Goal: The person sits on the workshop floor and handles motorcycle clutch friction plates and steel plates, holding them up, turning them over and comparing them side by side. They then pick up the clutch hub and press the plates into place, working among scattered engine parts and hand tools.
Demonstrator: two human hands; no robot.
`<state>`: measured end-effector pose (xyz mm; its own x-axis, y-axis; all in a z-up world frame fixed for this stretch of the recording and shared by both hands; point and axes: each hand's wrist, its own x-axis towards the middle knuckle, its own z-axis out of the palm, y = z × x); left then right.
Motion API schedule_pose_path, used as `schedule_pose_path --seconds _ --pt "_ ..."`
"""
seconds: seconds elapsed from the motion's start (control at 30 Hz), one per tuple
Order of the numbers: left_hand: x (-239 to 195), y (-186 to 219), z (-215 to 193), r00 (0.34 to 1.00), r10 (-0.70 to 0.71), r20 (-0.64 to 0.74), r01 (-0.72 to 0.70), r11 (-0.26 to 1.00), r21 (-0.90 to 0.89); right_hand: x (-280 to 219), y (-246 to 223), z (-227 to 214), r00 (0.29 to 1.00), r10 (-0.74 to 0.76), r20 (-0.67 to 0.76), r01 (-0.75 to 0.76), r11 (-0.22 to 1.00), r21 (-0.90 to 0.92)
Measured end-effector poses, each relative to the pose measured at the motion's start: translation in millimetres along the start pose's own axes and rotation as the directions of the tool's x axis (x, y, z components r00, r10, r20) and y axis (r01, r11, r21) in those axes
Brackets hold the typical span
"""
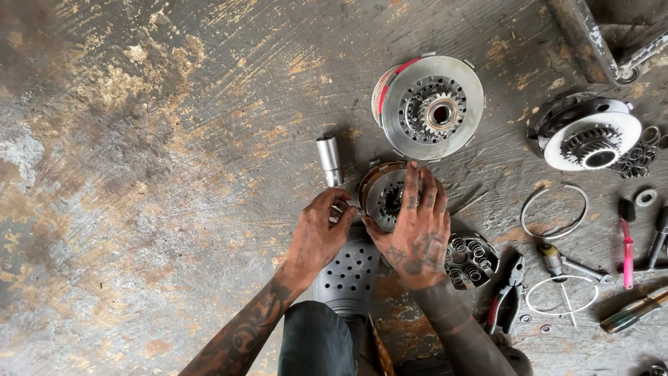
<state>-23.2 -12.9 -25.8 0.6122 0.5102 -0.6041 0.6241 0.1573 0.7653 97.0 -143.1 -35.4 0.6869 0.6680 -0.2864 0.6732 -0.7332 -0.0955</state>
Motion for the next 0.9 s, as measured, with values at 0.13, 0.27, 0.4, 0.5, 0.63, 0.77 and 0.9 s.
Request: schedule_pose_path --seconds 0.13,0.27,0.4,0.5,0.63,0.77,0.9 --pt "-0.4 8.6 -0.8 0.998 -0.061 0.034 0.06 0.997 0.048 2.6 -8.6 -5.6 0.999 0.03 0.03 -0.031 0.999 0.032" --pt "3.8 0.3 4.4 0.996 -0.075 0.055 0.076 0.997 -0.007 -0.1 -10.8 -1.8 0.998 0.041 0.042 -0.043 0.999 0.031" --pt "5.9 1.5 5.8 0.992 -0.09 0.092 0.094 0.995 -0.036 -1.1 -9.9 0.0 0.999 0.018 0.026 -0.02 0.998 0.053" --pt "7.1 -0.6 8.9 0.989 -0.104 0.103 0.106 0.994 -0.023 -2.5 -8.9 0.1 0.999 0.006 0.041 -0.008 0.998 0.057" --pt "8.4 1.8 8.6 0.986 -0.125 0.107 0.132 0.989 -0.061 -2.4 -8.8 1.5 0.999 -0.033 0.013 0.033 0.999 0.031" --pt "9.2 0.8 8.0 0.987 -0.122 0.102 0.128 0.991 -0.05 -0.7 -7.9 5.2 0.998 -0.063 0.014 0.062 0.998 0.029" --pt "8.4 0.9 7.9 0.989 -0.121 0.083 0.127 0.99 -0.069 -1.9 -4.9 3.3 0.995 -0.087 0.041 0.086 0.996 0.033"
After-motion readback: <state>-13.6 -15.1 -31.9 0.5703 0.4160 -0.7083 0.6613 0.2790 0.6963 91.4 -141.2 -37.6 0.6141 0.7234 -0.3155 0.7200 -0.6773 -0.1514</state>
